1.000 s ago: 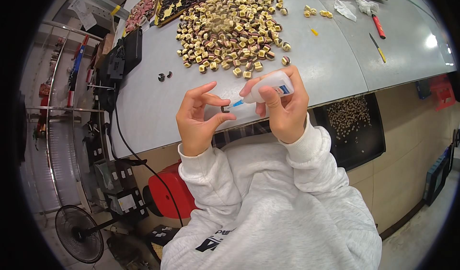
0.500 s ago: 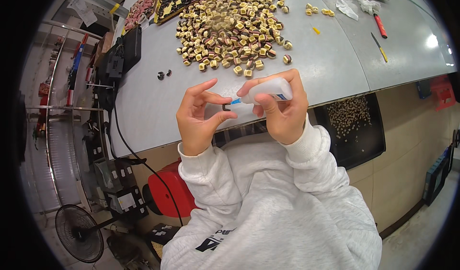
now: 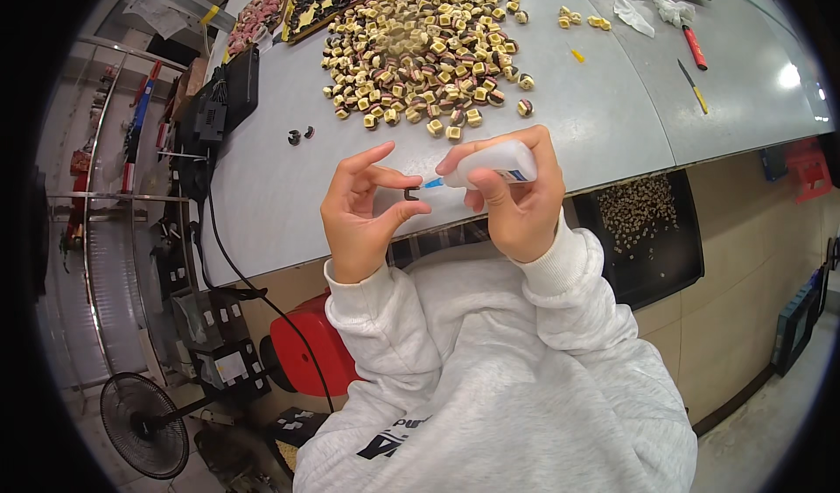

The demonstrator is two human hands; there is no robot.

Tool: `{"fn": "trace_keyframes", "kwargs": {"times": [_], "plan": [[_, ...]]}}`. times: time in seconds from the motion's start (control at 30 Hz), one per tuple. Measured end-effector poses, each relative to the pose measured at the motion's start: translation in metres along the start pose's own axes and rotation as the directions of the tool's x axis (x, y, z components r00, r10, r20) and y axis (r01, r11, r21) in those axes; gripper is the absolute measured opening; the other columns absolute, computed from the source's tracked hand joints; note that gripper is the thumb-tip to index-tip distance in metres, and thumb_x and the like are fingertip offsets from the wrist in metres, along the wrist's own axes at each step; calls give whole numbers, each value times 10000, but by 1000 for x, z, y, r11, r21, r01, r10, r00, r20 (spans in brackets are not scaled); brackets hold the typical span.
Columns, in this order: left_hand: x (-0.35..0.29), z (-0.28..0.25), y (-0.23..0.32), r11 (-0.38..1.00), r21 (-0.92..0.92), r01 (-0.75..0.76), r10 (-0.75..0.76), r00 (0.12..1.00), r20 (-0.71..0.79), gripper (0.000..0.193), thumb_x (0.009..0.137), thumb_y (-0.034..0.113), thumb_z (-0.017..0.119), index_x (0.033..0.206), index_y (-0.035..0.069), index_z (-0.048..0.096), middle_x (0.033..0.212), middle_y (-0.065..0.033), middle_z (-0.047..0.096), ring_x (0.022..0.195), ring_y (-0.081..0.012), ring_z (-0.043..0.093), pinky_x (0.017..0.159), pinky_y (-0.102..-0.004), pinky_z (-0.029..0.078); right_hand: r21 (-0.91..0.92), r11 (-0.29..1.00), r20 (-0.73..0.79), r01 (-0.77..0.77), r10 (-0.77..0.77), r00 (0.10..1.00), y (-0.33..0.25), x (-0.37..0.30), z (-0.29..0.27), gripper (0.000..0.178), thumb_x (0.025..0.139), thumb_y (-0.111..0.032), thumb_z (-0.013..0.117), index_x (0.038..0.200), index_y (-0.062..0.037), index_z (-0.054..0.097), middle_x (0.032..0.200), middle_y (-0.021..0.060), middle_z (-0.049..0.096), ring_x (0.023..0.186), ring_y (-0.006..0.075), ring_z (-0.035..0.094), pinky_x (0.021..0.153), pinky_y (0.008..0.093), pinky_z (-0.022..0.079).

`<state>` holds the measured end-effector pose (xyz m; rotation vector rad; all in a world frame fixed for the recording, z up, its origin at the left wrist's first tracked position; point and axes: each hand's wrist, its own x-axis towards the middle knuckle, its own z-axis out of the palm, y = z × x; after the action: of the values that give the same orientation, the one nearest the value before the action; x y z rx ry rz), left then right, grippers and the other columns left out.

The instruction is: The worker is using a small bottle of glue to join together small gold-colored and black plastic components on a workbench.

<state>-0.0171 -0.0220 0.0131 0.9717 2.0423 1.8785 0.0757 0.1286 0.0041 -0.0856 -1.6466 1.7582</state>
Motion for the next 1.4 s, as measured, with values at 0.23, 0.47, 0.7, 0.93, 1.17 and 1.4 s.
{"fn": "trace_keyframes", "kwargs": {"times": [0.23,0.47,0.7,0.93,1.17,1.4], "plan": [[0,-1,1,1000,-19,0,0,1000,-4,623,645,-27,807,1201,13,529,857,-90,694,886,-153,634,874,-304,446,62,998,9,16,-16,1000,2,0,-1,353,932,-345,562,989,-45,384,888,146,662,608,82,547,531,193,455],[2,-4,0,989,-148,6,-9,1000,-19,652,655,-37,803,1230,-18,496,882,-119,687,889,-180,643,863,-318,481,190,982,-73,14,-1,997,5,7,-10,296,930,-254,593,1013,-40,405,937,138,662,658,73,549,609,196,465],[2,-6,2,966,-258,4,-22,997,-67,565,702,-106,732,1213,-17,508,914,-169,685,881,-195,644,801,-312,520,72,992,-197,101,-85,977,-2,28,-42,269,896,-114,635,1076,-42,447,988,139,660,752,121,592,735,240,485],[1,-5,1,974,-226,-15,-2,997,-74,580,675,-125,740,1202,-17,524,911,-135,676,885,-180,634,817,-305,513,-470,882,-177,-16,-76,981,-6,36,-78,292,826,24,653,1063,-24,491,1100,140,623,997,168,594,894,295,466],[-3,-7,-2,978,-208,-9,-9,996,-89,602,647,-124,761,1195,-8,543,908,-89,649,892,-159,611,830,-293,498,-563,826,-159,20,-132,978,-10,41,-88,299,815,-32,684,1079,-8,546,1003,87,659,992,154,602,835,290,491],[-2,-8,-3,987,-160,-30,20,998,-61,637,648,-101,779,1225,-4,528,935,-49,597,904,-137,578,865,-283,480,-872,485,-46,64,-213,976,6,123,-164,221,821,-127,689,1006,-15,642,994,122,640,880,196,623,771,301,505]]}}
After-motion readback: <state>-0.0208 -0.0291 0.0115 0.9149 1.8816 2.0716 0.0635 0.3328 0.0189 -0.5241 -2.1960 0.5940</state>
